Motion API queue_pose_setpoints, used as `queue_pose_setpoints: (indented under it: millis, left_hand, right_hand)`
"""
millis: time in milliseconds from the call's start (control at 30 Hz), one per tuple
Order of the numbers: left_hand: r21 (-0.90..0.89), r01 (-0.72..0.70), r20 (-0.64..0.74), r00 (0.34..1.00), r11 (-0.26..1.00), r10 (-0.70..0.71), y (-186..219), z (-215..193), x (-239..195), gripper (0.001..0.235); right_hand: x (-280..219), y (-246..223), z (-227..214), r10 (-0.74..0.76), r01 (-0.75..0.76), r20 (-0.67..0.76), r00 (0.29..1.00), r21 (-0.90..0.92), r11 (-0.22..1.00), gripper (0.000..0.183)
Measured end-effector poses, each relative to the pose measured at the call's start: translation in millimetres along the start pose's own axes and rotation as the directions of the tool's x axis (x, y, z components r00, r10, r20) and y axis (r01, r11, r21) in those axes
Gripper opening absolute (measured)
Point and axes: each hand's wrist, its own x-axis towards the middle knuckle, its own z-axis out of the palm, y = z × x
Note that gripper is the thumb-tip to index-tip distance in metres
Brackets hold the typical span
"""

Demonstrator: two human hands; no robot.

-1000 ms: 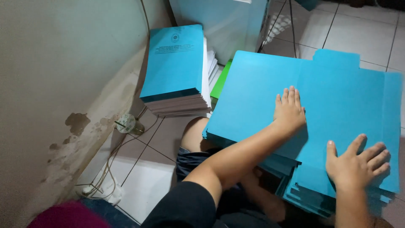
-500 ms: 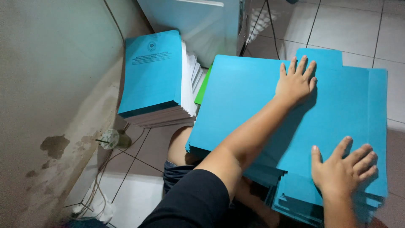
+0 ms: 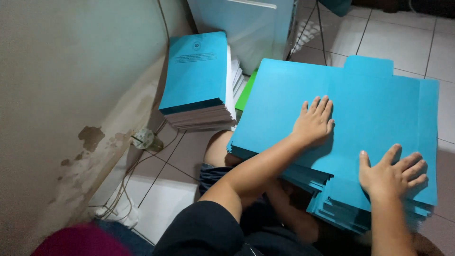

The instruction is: The person is organizing and stacking blue thesis folders on the floor.

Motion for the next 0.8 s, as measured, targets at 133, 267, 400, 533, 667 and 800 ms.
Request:
queue_pose_setpoints:
  millis: [133,267,400,533,667,800]
  left_hand:
    - [-0.018,-0.087,0.039,0.995,0.996,0.088,-16.6,-13.6,-56.9,0.068]
    - [0.0,-0.055,-0.031,0.998,0.998,0.055,-23.9,-22.1,-81.6,0.066]
    - [-0.025,0.015,0.025,1.0,1.0,-0.014,-18.8,-37.4,-85.2,0.067]
    - [-0.027,0.002,0.02,1.0,1.0,-0.001,-20.5,-32.9,-83.6,0.067]
    - [-0.068,-0.004,-0.065,0.998,0.998,-0.001,-21.8,-30.5,-83.9,0.067]
    - [-0.119,0.017,-0.108,0.994,0.993,-0.03,-19.2,-30.4,-80.8,0.068]
  right_hand:
    - [-0.3,-0.1,-1.2,0.013,-0.013,0.016,1.0,0.004,1.0,0.104]
    - [-3.8,-9.5,-15.6,0.015,-0.013,0.065,0.998,-0.038,0.999,0.102]
    - [12.7,-31.8,-23.5,-0.054,0.07,0.158,0.986,-0.097,0.993,0.101]
    - [42.5,-91.7,-55.1,-0.284,0.298,0.257,0.924,-0.017,0.954,0.087]
    - [112.2,-142.5,-33.6,-0.474,0.473,0.165,0.865,0.047,0.88,0.081]
    - [156.0,-180.4,-27.0,-0.497,0.492,0.1,0.862,0.072,0.867,0.081]
